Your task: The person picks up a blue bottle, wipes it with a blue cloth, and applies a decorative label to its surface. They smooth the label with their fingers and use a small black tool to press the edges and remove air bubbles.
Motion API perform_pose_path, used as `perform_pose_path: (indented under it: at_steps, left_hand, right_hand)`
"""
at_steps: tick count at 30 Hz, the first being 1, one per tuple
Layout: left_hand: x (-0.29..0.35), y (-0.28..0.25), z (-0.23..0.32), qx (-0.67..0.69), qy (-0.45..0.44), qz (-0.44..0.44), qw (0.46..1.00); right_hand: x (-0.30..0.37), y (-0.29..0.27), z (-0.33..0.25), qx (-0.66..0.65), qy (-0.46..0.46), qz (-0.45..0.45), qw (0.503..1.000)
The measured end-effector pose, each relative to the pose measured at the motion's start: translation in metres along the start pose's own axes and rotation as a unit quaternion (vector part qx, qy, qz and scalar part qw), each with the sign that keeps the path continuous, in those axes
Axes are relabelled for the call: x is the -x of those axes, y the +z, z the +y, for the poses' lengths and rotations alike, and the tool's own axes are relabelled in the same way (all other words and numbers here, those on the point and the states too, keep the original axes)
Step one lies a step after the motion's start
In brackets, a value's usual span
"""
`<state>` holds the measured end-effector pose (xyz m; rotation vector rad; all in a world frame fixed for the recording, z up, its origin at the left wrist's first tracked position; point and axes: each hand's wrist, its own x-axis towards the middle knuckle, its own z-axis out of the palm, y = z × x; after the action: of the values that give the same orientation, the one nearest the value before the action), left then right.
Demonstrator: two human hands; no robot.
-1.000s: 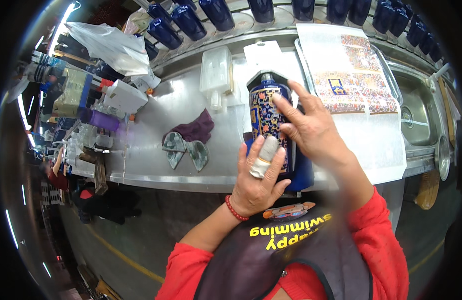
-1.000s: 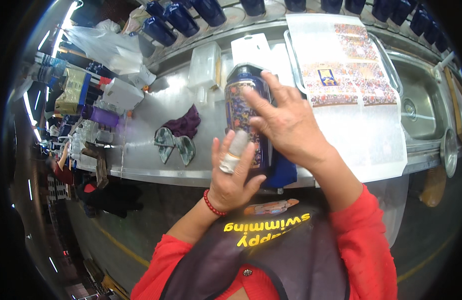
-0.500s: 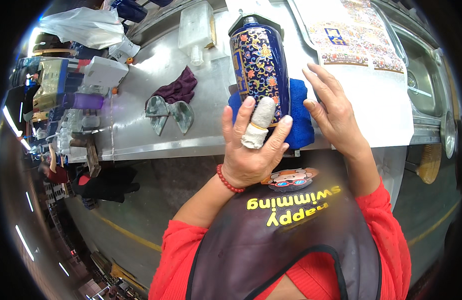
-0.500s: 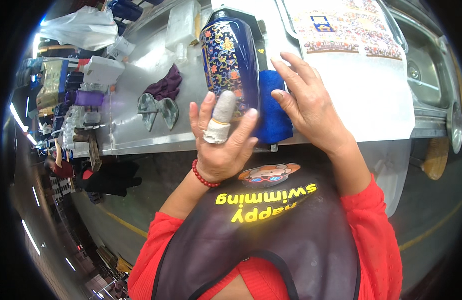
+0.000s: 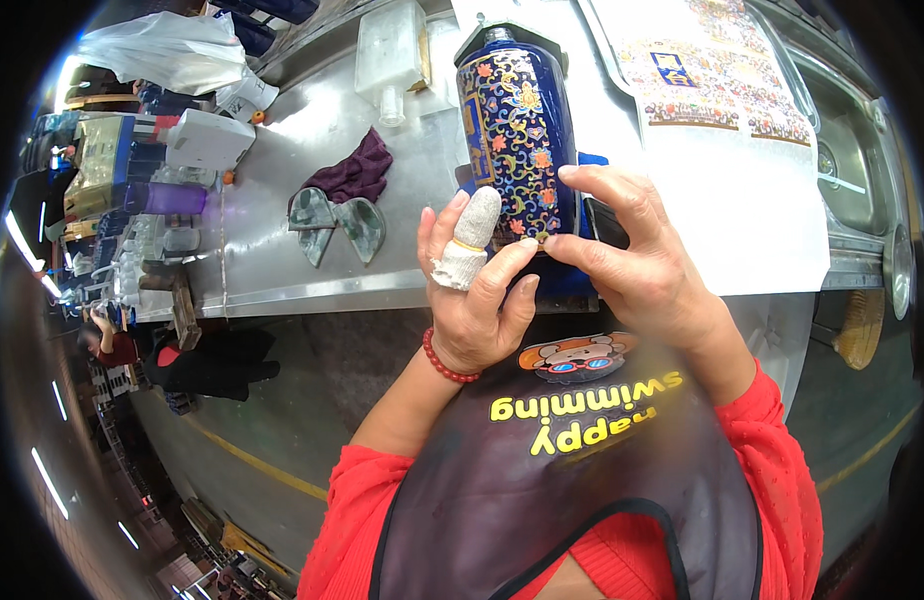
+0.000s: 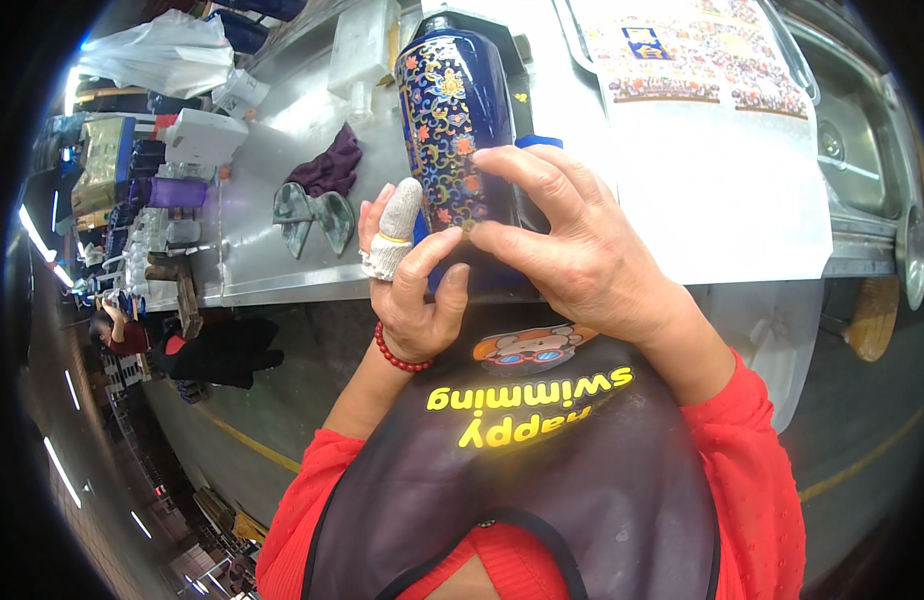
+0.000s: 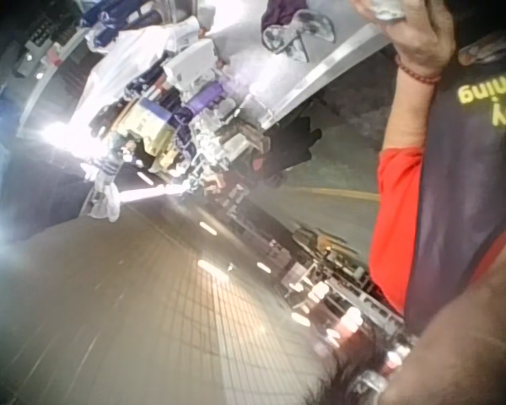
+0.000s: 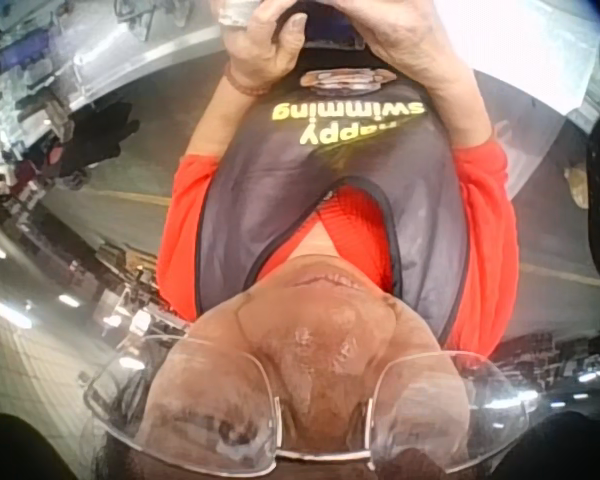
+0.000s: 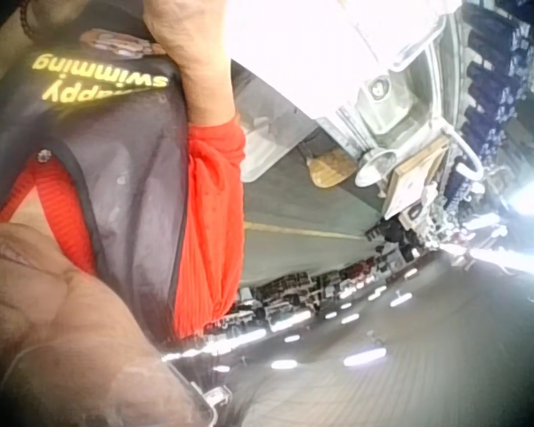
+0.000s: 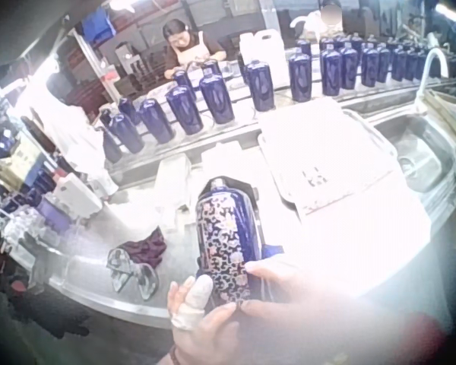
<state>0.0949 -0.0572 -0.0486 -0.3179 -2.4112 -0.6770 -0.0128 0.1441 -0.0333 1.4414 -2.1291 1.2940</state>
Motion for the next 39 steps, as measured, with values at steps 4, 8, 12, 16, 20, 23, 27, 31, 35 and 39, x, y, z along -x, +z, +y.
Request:
perform_pose_path:
  at_steps: [4, 8, 12, 16, 20, 23, 27, 31, 35, 39]
  left_hand:
    - [-0.001, 0.002, -0.001, 0.005, 0.001, 0.004, 1.0]
    - [-0.003, 0.003, -0.001, 0.012, 0.001, 0.01, 1.0]
    - [-0.004, 0.003, -0.001, 0.013, -0.001, 0.005, 1.0]
    - [-0.005, 0.003, -0.001, 0.02, 0.0, 0.006, 1.0]
    - [-0.005, 0.004, -0.002, 0.029, -0.004, 0.011, 1.0]
    - [-0.005, 0.004, -0.003, 0.033, -0.006, 0.015, 0.999]
    - [-0.005, 0.004, -0.004, 0.039, -0.009, 0.016, 0.999]
    - [-0.005, 0.004, -0.006, 0.041, -0.005, 0.017, 0.999]
    - [-0.006, 0.004, -0.007, 0.04, -0.005, 0.021, 0.999]
    - [-0.004, 0.002, -0.004, -0.019, -0.021, 0.002, 1.0]
  right_hand:
    - [0.0, -0.006, 0.0, 0.025, -0.001, -0.012, 1.0]
    - [-0.002, -0.001, 0.0, -0.007, 0.003, -0.001, 1.0]
    - [-0.002, -0.001, 0.0, -0.007, 0.004, -0.009, 1.0]
    - [-0.002, -0.005, -0.004, -0.046, 0.054, -0.018, 0.997]
    - [-0.005, 0.001, -0.008, -0.066, 0.08, 0.008, 0.995]
    - [-0.006, 0.004, -0.006, -0.059, 0.035, 0.016, 0.998]
    - [0.001, -0.004, 0.001, 0.006, 0.003, -0.014, 1.0]
    - [0.008, 0.001, 0.002, 0.039, -0.031, 0.001, 0.999]
    - [0.014, 0.001, 0.002, 0.037, 0.001, -0.006, 0.999]
    - [0.019, -0.006, 0.01, 0.041, -0.002, 0.0, 0.999]
